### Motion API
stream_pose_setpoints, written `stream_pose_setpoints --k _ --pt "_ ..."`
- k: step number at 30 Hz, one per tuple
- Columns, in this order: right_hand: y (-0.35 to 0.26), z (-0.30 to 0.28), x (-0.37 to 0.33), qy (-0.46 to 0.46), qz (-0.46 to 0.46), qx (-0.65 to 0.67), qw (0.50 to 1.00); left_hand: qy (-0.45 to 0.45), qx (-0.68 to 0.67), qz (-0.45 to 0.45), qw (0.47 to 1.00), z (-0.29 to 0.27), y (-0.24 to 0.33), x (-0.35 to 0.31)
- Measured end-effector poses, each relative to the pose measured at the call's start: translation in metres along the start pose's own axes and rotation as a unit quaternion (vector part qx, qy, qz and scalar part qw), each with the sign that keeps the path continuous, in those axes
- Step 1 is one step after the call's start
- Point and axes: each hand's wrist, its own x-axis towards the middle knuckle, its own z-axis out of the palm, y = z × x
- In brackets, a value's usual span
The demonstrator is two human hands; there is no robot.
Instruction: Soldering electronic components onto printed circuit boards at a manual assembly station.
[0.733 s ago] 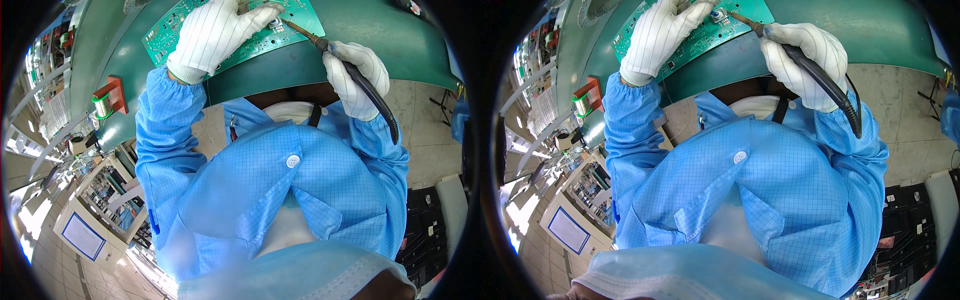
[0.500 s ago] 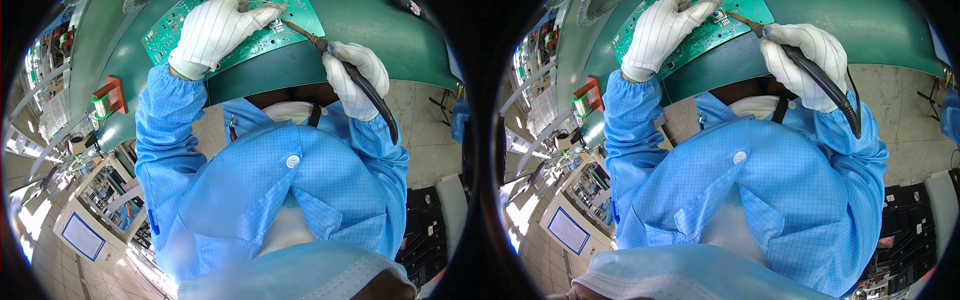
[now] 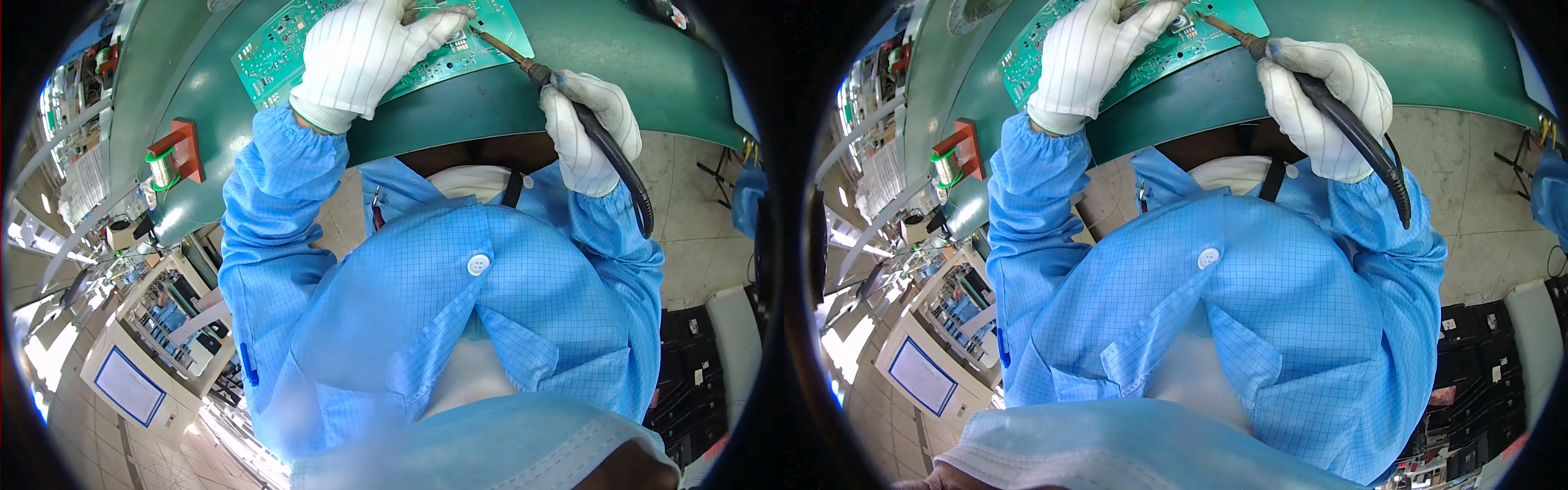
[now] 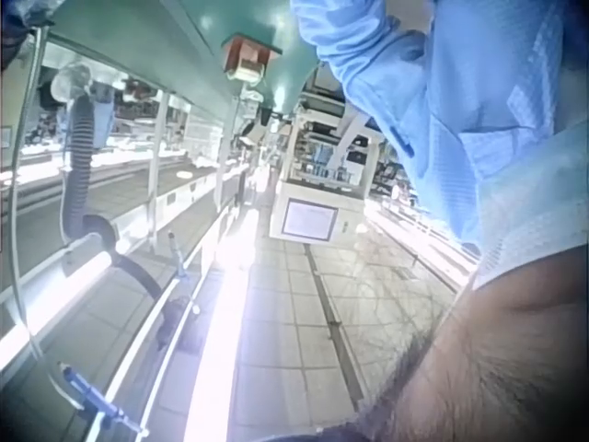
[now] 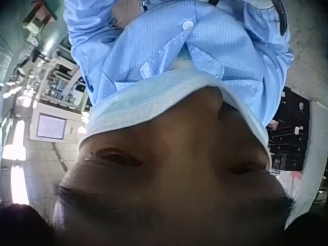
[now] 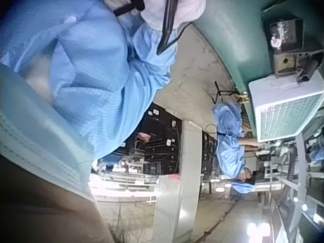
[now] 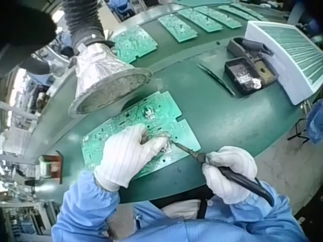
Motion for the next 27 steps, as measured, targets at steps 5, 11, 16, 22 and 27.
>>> stream_pose_setpoints --k 5,11,16,22,27 --pt "-0.006 0.002 -0.002 -0.004 0.023 0.015 1.0 0.113 0.107 0.176 0.972 0.002 -0.014 -0.008" --pt "-0.028 0.004 -0.002 0.042 0.027 -0.065 0.997 0.203 0.101 0.19 0.955 -0.003 -0.022 -0.03" --pt "-0.055 0.017 0.018 -0.01 -0.13 -0.055 0.99 0.226 -0.059 0.032 0.972 0.01 -0.023 -0.046" --pt "-0.058 0.034 0.019 -0.049 -0.185 -0.103 0.976 0.181 -0.025 0.037 0.982 0.008 -0.031 -0.054" --pt "-0.049 0.042 0.02 -0.047 -0.224 -0.115 0.966 0.187 -0.042 0.073 0.979 0.012 -0.038 -0.054"
